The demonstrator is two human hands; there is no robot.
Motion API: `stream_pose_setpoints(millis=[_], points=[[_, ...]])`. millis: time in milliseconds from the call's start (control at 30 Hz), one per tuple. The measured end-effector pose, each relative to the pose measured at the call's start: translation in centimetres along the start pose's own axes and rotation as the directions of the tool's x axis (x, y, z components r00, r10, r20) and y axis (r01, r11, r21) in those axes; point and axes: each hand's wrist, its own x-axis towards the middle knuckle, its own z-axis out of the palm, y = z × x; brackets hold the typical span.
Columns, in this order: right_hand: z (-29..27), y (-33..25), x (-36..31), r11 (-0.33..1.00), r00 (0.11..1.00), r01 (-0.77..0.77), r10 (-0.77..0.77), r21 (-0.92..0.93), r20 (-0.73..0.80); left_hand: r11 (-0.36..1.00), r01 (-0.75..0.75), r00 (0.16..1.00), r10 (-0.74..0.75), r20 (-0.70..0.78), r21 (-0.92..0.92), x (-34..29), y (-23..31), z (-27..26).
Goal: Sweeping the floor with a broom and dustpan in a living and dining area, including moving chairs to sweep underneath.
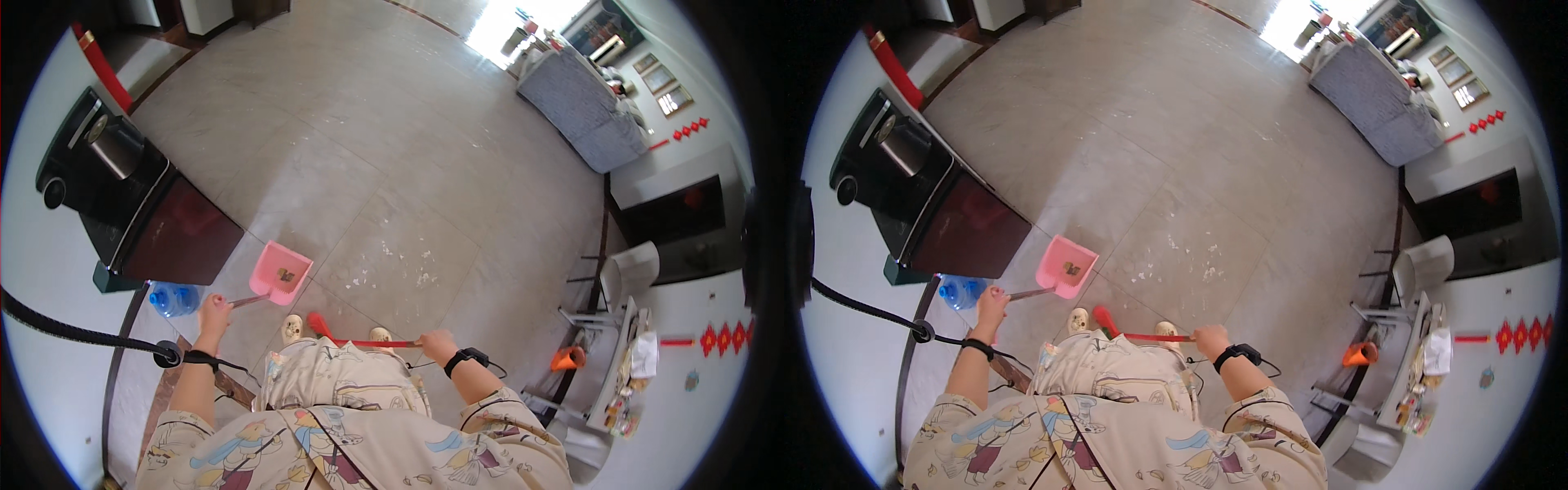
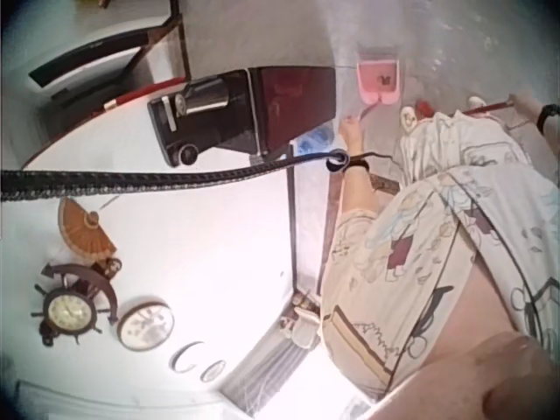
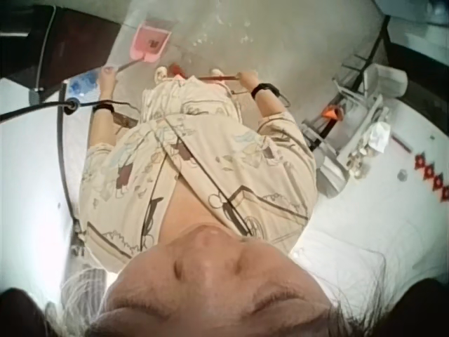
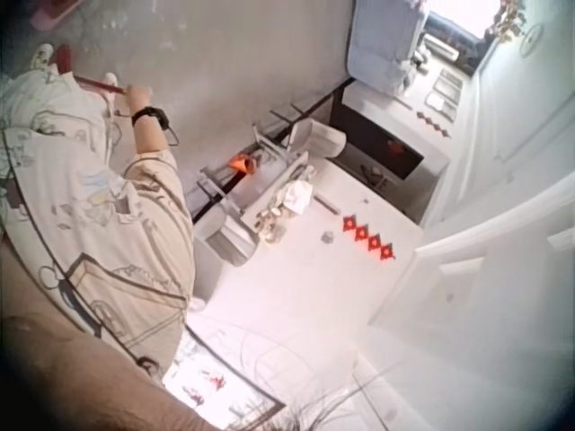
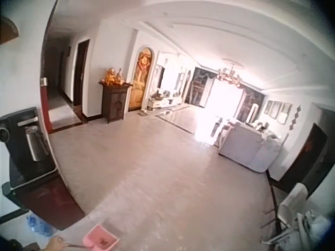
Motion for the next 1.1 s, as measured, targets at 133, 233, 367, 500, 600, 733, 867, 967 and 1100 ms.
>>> stream_pose_setpoints(millis=[133, 233, 367, 500, 600, 733, 867, 967, 1100], points=[[-0.6, 11.0, 1.3, 0.991, 0.994, -0.082, 0.088, 0.104, -0.061, 0.979, 0.108, 0.984, -0.131, -0.125, -0.170, -9.0, 1.2, -0.2], [-3.4, 18.6, 1.3, 0.983, 0.987, -0.137, 0.147, 0.126, -0.072, 0.969, 0.121, 0.939, -0.181, -0.293, -0.214, -16.6, -0.3, 1.2], [-4.4, 28.8, 2.2, 0.967, 0.957, -0.255, 0.256, 0.024, -0.135, 0.916, 0.310, 0.883, -0.377, -0.278, -0.256, -26.0, 2.0, 3.2], [-7.9, 32.1, 1.8, 0.967, 0.943, -0.253, 0.248, 0.002, -0.221, 0.839, 0.338, 0.795, -0.497, -0.348, -0.427, -33.3, 1.1, 6.5], [-9.4, 31.7, 0.9, 0.978, 0.956, -0.197, 0.175, -0.075, -0.234, 0.802, 0.327, 0.742, -0.545, -0.390, -0.499, -38.5, -0.1, 8.7], [-7.6, 31.8, -2.4, 0.994, 0.969, -0.012, -0.016, -0.110, -0.248, 0.715, 0.448, 0.664, -0.668, -0.335, -0.538, -44.9, 1.7, 11.6], [-4.1, 29.3, -4.1, 0.999, 0.980, 0.050, -0.048, 0.001, -0.195, 0.648, 0.365, 0.607, -0.710, -0.357, -0.669, -51.8, 1.2, 15.1], [0.5, 26.4, -4.4, 0.979, 0.969, 0.173, -0.150, 0.108, -0.194, 0.599, 0.336, 0.565, -0.746, -0.353, -0.727, -56.9, 1.7, 18.3], [6.1, 21.7, -3.3, 0.961, 0.981, 0.193, -0.190, 0.201, -0.031, 0.538, 0.323, 0.475, -0.804, -0.358, -0.778, -64.3, 0.3, 22.9]])
